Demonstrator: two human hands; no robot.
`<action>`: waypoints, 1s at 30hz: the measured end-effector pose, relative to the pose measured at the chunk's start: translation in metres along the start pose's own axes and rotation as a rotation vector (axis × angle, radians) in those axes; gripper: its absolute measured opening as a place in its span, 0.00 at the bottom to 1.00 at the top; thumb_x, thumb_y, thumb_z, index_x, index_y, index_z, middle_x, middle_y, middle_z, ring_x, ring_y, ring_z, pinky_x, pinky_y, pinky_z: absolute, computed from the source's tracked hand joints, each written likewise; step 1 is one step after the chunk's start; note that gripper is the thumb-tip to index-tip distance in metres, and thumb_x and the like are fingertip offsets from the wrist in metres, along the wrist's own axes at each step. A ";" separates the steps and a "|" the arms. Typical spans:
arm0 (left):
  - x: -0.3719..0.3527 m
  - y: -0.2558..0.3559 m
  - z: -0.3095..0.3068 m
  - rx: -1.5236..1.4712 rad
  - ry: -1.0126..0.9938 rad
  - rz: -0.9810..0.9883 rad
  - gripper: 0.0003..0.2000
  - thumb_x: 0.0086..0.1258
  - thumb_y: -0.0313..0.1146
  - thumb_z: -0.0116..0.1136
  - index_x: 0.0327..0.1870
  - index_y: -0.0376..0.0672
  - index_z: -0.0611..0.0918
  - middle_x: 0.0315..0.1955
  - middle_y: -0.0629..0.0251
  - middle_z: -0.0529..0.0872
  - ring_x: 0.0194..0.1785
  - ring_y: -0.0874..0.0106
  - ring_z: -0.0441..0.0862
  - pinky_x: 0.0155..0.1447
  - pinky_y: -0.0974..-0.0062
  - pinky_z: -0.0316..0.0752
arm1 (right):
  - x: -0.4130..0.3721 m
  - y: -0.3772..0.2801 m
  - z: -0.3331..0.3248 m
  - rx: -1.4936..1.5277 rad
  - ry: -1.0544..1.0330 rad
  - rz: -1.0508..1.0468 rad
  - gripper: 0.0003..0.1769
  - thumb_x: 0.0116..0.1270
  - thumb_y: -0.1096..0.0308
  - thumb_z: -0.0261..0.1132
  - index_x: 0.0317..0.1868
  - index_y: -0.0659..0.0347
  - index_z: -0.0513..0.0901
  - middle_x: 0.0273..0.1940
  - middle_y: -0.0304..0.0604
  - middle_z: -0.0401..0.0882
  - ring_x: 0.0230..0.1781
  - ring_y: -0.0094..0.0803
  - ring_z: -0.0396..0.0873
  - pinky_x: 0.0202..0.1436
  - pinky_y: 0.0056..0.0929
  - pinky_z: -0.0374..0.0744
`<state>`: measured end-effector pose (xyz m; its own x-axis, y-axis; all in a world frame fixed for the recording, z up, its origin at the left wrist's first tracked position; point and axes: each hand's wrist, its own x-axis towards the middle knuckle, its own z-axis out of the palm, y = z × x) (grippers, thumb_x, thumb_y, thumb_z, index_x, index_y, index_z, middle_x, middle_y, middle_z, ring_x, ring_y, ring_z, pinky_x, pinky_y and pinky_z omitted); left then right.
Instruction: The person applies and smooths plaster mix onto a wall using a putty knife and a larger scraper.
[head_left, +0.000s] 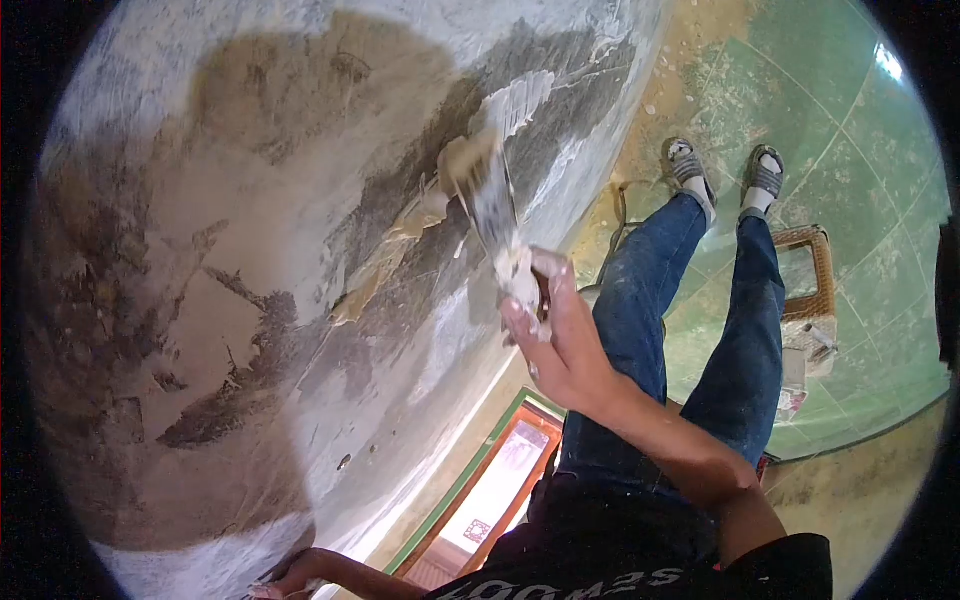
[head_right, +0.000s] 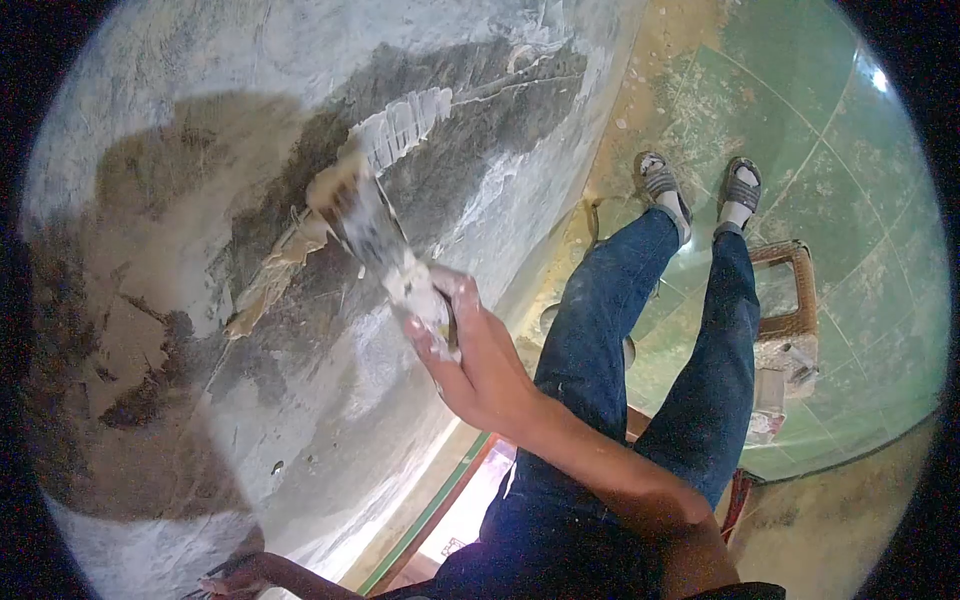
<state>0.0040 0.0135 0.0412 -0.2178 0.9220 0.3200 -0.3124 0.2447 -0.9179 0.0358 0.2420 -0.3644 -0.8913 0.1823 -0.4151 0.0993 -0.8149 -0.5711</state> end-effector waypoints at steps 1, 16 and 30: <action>-0.001 -0.003 0.002 -0.001 0.017 -0.004 0.16 0.81 0.39 0.42 0.56 0.36 0.76 0.61 0.43 0.71 0.59 0.45 0.71 0.58 0.44 0.67 | 0.007 -0.004 -0.001 -0.052 -0.024 -0.007 0.22 0.74 0.71 0.55 0.64 0.68 0.60 0.39 0.45 0.71 0.34 0.27 0.71 0.38 0.28 0.74; -0.003 -0.020 0.019 0.010 -0.130 -0.350 0.19 0.79 0.43 0.46 0.53 0.33 0.78 0.56 0.42 0.74 0.57 0.48 0.73 0.57 0.48 0.68 | -0.019 0.007 0.005 -0.100 -0.060 0.041 0.21 0.75 0.69 0.54 0.63 0.67 0.61 0.38 0.43 0.71 0.32 0.24 0.71 0.36 0.26 0.73; 0.002 0.002 0.010 -0.272 0.129 -0.193 0.24 0.78 0.48 0.46 0.52 0.29 0.77 0.54 0.40 0.76 0.55 0.49 0.74 0.55 0.48 0.70 | -0.031 -0.011 0.019 -0.082 -0.057 0.104 0.21 0.72 0.70 0.57 0.61 0.68 0.62 0.39 0.49 0.74 0.37 0.30 0.73 0.44 0.30 0.73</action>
<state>-0.0066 0.0131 0.0426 -0.0545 0.8773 0.4769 -0.0745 0.4727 -0.8781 0.0541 0.2351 -0.3313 -0.8977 0.0656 -0.4358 0.2265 -0.7795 -0.5840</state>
